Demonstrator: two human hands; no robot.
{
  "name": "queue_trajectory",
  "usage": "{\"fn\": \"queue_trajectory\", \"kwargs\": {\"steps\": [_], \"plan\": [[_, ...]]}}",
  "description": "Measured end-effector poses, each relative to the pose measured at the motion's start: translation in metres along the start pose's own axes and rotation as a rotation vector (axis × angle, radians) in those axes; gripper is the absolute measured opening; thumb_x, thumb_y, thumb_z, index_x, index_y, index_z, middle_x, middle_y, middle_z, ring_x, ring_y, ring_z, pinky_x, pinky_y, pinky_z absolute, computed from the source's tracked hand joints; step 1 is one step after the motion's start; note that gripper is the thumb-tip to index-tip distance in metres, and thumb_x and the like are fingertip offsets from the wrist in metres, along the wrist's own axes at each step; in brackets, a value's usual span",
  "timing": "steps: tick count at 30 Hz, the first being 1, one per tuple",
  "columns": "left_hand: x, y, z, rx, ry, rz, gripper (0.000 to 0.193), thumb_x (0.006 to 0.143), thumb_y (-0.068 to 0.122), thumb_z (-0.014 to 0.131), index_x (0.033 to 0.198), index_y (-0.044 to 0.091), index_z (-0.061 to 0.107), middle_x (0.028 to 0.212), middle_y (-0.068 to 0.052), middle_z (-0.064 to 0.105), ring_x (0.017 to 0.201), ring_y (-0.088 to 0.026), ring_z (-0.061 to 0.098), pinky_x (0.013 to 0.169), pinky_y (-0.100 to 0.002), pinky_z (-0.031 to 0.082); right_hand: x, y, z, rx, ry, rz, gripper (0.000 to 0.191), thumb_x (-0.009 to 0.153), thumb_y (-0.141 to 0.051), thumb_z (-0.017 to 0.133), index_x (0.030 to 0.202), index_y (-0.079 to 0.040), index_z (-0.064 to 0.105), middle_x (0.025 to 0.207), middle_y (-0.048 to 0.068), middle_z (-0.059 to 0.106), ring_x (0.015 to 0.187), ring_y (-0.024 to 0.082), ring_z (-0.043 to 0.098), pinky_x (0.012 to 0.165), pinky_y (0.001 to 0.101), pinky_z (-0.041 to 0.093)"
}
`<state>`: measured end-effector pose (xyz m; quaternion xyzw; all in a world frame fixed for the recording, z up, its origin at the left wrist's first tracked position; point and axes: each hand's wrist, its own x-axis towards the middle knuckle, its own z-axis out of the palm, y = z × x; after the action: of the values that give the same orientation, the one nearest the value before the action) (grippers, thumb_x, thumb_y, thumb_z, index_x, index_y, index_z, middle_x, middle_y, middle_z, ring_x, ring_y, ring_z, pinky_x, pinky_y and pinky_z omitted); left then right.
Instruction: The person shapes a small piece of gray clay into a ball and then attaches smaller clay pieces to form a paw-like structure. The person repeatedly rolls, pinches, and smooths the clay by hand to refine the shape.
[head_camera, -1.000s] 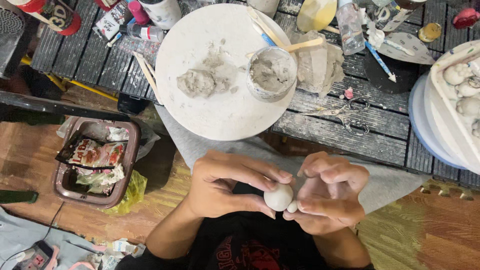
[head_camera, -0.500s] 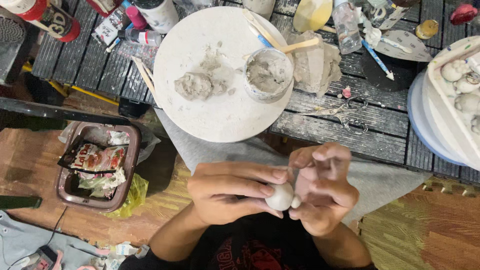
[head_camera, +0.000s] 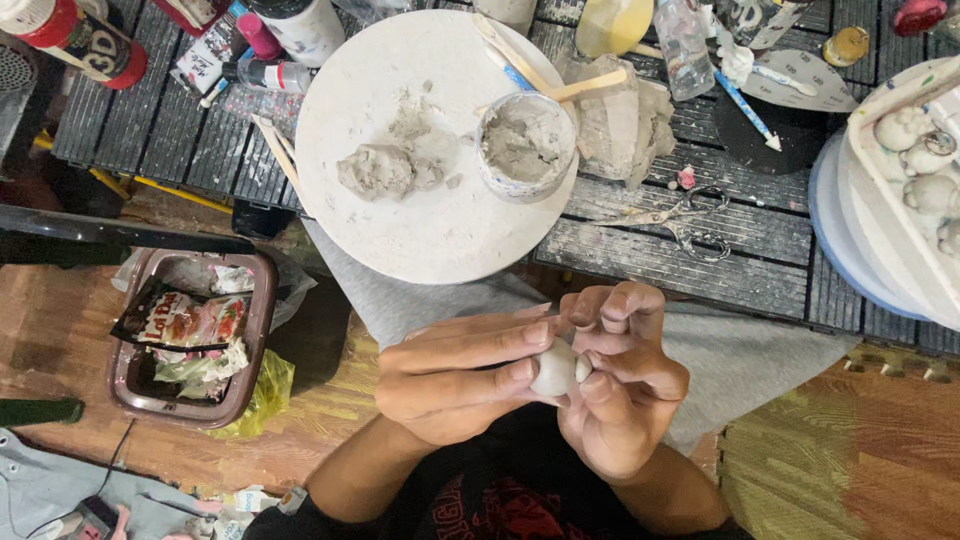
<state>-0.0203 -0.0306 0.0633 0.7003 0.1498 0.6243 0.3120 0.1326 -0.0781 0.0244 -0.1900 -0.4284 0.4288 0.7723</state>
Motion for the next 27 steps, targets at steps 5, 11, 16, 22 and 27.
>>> {"fn": "queue_trajectory", "kwargs": {"steps": [5,11,16,22,27], "plan": [[0.003,-0.001,0.001,0.023,0.008,0.021,0.022,0.087,0.004,0.084,0.104,-0.003,0.073,0.115,-0.023,0.073,0.110,-0.040,0.076,0.097,-0.053,0.067,-0.005,0.006,0.002,-0.132,0.026,-0.103,0.010,0.106,-0.018,0.068,0.114,-0.012,0.071,0.128,0.010,0.052,0.106,0.020,0.054,0.092,0.0416,0.048],[0.001,-0.001,0.004,0.020,0.034,0.005,0.024,0.086,0.005,0.086,0.104,-0.003,0.073,0.116,-0.022,0.073,0.110,-0.039,0.076,0.097,-0.051,0.068,-0.011,0.014,-0.001,-0.193,0.033,-0.162,0.027,0.111,-0.027,0.058,0.111,-0.004,0.070,0.122,0.015,0.054,0.107,0.028,0.061,0.091,0.0456,0.054],[0.000,-0.001,0.003,0.030,0.025,0.014,0.023,0.086,0.005,0.086,0.105,-0.002,0.073,0.116,-0.022,0.073,0.110,-0.039,0.076,0.095,-0.049,0.069,-0.013,0.017,-0.004,-0.165,0.019,-0.165,0.027,0.110,-0.028,0.058,0.112,-0.003,0.070,0.126,0.016,0.055,0.107,0.029,0.062,0.089,0.0434,0.055],[0.017,-0.006,-0.008,-0.171,-0.067,-0.091,0.032,0.088,0.008,0.083,0.117,-0.001,0.071,0.126,-0.025,0.069,0.116,-0.034,0.076,0.095,-0.042,0.068,0.000,0.020,-0.010,-0.496,-0.055,-0.402,0.031,0.103,-0.034,0.063,0.120,-0.007,0.064,0.120,0.017,0.062,0.104,0.027,0.065,0.091,0.0451,0.058],[0.024,0.000,-0.037,-0.191,-0.246,-0.345,0.039,0.094,0.006,0.081,0.131,0.003,0.070,0.133,-0.020,0.067,0.123,-0.031,0.071,0.108,-0.039,0.062,0.009,-0.003,-0.026,-0.805,-0.139,-0.359,0.040,0.096,-0.040,0.075,0.124,-0.012,0.066,0.123,0.011,0.058,0.108,0.024,0.065,0.088,0.0363,0.063]]}}
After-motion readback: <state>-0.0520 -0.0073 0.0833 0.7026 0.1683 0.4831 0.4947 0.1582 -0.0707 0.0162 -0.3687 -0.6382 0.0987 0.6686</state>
